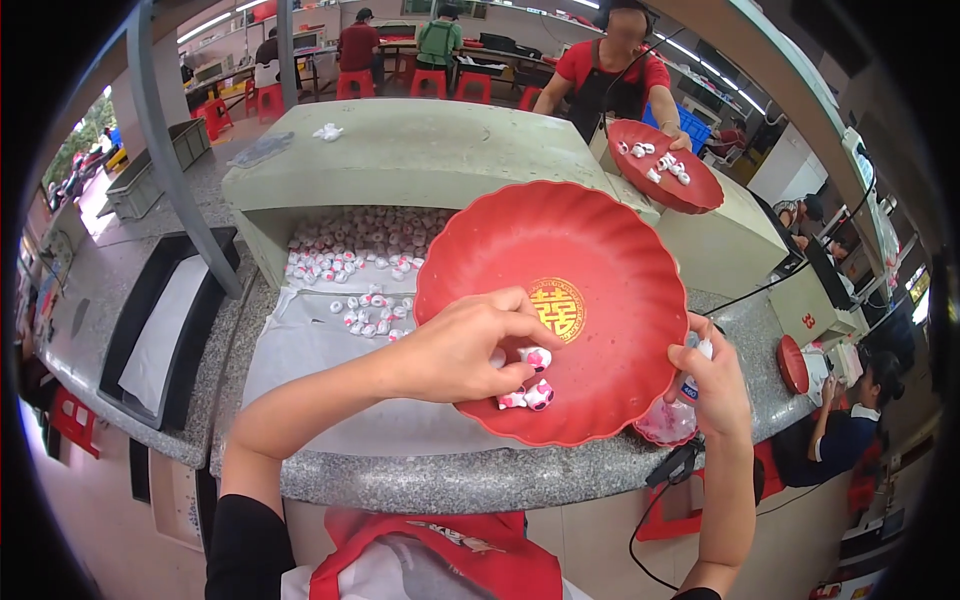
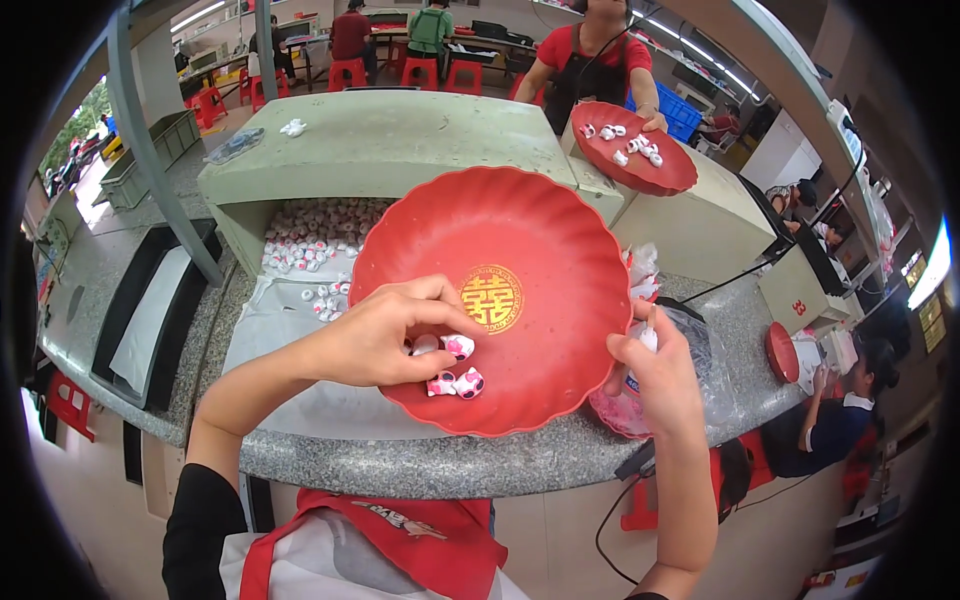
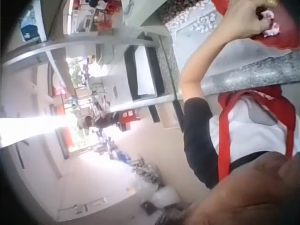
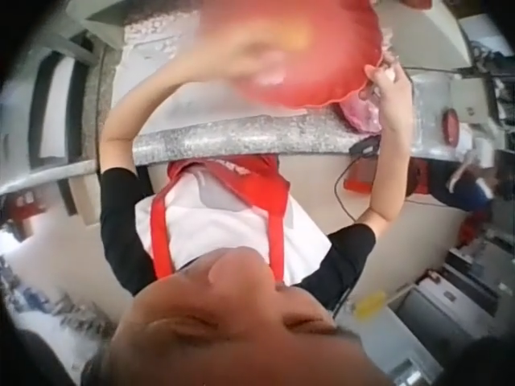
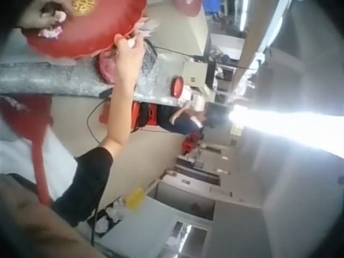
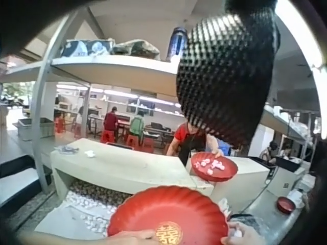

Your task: Gluing small pink bows onto white Hello Kitty toy heads at a factory workbench.

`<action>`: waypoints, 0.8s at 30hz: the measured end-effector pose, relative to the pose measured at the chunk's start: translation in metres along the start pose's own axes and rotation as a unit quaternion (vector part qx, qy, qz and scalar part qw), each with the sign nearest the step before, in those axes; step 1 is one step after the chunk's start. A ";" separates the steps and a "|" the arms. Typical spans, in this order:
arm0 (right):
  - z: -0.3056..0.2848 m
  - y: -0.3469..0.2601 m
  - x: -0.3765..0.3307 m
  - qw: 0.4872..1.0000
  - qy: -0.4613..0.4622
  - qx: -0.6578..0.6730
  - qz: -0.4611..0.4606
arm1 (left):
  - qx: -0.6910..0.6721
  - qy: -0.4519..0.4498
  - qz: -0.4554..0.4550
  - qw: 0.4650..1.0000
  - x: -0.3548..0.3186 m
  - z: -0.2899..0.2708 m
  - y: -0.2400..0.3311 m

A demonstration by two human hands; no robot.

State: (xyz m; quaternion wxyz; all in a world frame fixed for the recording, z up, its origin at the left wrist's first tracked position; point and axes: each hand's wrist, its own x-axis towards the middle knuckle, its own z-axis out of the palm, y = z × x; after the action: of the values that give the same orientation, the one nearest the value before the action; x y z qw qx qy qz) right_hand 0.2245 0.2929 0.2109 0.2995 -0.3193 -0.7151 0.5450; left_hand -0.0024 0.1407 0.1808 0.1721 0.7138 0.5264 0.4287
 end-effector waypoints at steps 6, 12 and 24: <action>0.003 -0.004 0.000 1.000 -0.004 0.023 0.006 | -0.441 0.001 -0.249 0.862 0.002 -0.017 0.001; -0.017 -0.022 0.012 1.000 0.021 0.000 -0.014 | -0.615 0.033 -0.154 0.772 -0.006 -0.022 0.001; -0.140 -0.077 0.138 0.976 0.209 -0.026 -0.051 | -0.618 0.125 -0.155 0.761 -0.018 -0.027 -0.007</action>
State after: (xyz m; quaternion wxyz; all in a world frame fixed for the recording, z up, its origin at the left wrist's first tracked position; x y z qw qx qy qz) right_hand 0.2382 0.4678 0.3286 0.4613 -0.3973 -0.6658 0.4313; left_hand -0.0292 0.1218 0.1842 0.5721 0.3014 0.2680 0.7142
